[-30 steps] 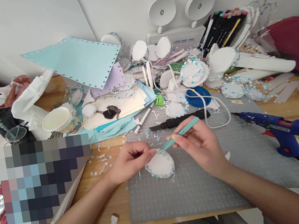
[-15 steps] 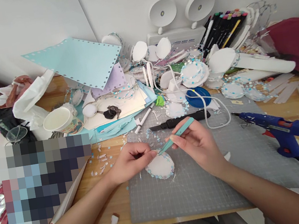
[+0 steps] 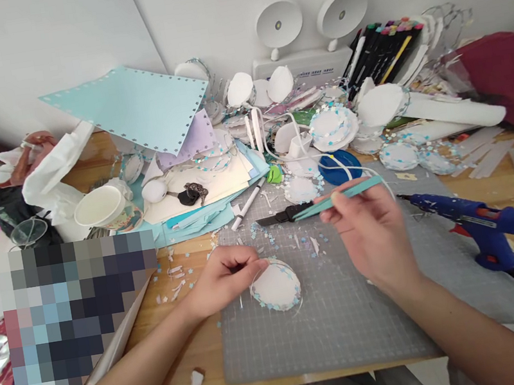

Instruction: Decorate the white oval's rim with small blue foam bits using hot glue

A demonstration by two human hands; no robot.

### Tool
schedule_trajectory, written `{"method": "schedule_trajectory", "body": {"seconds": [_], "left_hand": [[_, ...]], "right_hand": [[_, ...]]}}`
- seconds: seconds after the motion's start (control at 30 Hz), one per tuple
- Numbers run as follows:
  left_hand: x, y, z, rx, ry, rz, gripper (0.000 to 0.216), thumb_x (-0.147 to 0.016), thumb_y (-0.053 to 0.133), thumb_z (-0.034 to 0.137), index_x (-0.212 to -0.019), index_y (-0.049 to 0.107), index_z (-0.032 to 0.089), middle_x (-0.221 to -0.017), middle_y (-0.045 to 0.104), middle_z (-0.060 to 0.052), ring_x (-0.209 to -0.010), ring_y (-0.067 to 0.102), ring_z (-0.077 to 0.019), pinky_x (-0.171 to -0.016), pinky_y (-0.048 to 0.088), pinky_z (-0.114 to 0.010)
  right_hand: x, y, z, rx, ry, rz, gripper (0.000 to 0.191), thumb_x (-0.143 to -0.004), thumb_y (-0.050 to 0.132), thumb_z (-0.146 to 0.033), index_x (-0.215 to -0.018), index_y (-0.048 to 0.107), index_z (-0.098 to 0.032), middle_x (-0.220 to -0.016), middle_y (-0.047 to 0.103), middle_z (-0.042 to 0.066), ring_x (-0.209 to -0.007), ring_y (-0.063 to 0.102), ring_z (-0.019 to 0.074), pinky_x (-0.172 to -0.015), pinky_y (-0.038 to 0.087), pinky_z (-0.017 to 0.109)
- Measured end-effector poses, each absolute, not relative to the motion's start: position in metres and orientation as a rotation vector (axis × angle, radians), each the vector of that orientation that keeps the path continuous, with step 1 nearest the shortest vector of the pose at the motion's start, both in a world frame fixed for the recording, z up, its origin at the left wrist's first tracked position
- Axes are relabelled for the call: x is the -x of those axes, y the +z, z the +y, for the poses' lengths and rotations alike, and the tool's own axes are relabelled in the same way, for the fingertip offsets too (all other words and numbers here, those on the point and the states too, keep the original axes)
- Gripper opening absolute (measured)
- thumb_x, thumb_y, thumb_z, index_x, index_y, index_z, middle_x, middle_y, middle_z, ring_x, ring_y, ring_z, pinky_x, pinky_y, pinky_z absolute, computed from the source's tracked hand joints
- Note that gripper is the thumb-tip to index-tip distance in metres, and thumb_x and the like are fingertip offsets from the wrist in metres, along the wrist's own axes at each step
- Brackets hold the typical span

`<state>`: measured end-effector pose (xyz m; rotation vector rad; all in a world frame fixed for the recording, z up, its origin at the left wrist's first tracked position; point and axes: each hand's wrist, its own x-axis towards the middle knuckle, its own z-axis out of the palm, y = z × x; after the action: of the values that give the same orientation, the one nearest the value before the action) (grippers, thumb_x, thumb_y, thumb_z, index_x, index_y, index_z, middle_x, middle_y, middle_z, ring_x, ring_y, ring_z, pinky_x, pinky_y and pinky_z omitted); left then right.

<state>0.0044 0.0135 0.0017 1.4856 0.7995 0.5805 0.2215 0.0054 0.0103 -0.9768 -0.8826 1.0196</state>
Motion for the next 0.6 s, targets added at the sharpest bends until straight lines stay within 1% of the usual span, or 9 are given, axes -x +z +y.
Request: {"method": "schedule_trajectory", "body": {"seconds": [0.07,0.2,0.27,0.33,0.43,0.53,0.6], "left_hand": [[-0.004,0.001,0.014,-1.494,0.574,0.803,0.043,-0.087,0.050,0.031,-0.052,0.031,0.017,-0.052,0.027,0.005,-0.050,0.023,-0.0067,-0.045,0.019,-0.022],[-0.003,0.001,0.013,-1.552,0.527,0.816,0.043,-0.089,0.048,0.032,-0.052,0.030,0.017,-0.053,0.027,0.005,-0.050,0.024,-0.0075,-0.046,0.020,-0.023],[-0.004,0.001,0.013,-1.678,0.496,0.795,0.043,-0.089,0.048,0.030,-0.052,0.029,0.017,-0.052,0.027,0.005,-0.050,0.025,-0.0083,-0.047,0.022,-0.024],[-0.005,0.000,0.012,-1.880,0.486,0.726,0.042,-0.088,0.048,0.026,-0.051,0.029,0.017,-0.051,0.028,0.005,-0.051,0.026,-0.0092,-0.052,0.027,-0.025],[-0.007,-0.002,0.011,-2.129,0.524,0.633,0.038,-0.087,0.048,0.019,-0.051,0.033,0.018,-0.050,0.031,0.005,-0.051,0.030,-0.0102,-0.058,0.032,-0.027],[-0.007,-0.003,0.009,-2.268,0.547,0.670,0.034,-0.087,0.047,0.019,-0.054,0.040,0.018,-0.049,0.037,0.004,-0.051,0.036,-0.0112,-0.059,0.034,-0.028],[-0.006,-0.004,0.009,-2.353,0.533,0.721,0.032,-0.087,0.047,0.021,-0.055,0.044,0.018,-0.051,0.043,0.002,-0.053,0.040,-0.0121,-0.060,0.034,-0.029]], "right_hand": [[-0.226,0.015,0.010,0.933,0.867,-0.806,0.009,-0.079,0.067,-0.020,-0.084,0.059,-0.021,-0.082,0.065,0.000,-0.080,0.064,0.0123,-0.069,0.052,0.026],[-0.231,0.024,0.013,0.951,0.661,-0.778,0.009,-0.082,0.062,-0.018,-0.086,0.058,-0.025,-0.096,0.064,0.003,-0.095,0.062,0.0163,-0.088,0.050,0.036],[-0.230,0.024,0.012,1.012,0.595,-0.803,0.009,-0.083,0.061,-0.020,-0.087,0.056,-0.027,-0.100,0.063,0.004,-0.100,0.061,0.0194,-0.091,0.049,0.039],[-0.229,0.022,0.010,1.061,0.610,-0.866,0.011,-0.082,0.062,-0.022,-0.088,0.055,-0.028,-0.098,0.063,0.005,-0.098,0.063,0.0220,-0.088,0.051,0.041],[-0.225,0.019,0.007,1.116,0.778,-1.038,0.015,-0.080,0.066,-0.025,-0.089,0.055,-0.028,-0.091,0.066,0.005,-0.087,0.066,0.0224,-0.079,0.054,0.042],[-0.223,0.018,0.004,1.174,0.927,-1.260,0.014,-0.078,0.068,-0.026,-0.085,0.056,-0.027,-0.086,0.067,0.004,-0.084,0.067,0.0208,-0.075,0.056,0.038],[-0.223,0.017,0.003,1.217,0.959,-1.403,0.011,-0.079,0.068,-0.027,-0.082,0.058,-0.025,-0.085,0.068,0.004,-0.080,0.066,0.0191,-0.070,0.056,0.034]]}}
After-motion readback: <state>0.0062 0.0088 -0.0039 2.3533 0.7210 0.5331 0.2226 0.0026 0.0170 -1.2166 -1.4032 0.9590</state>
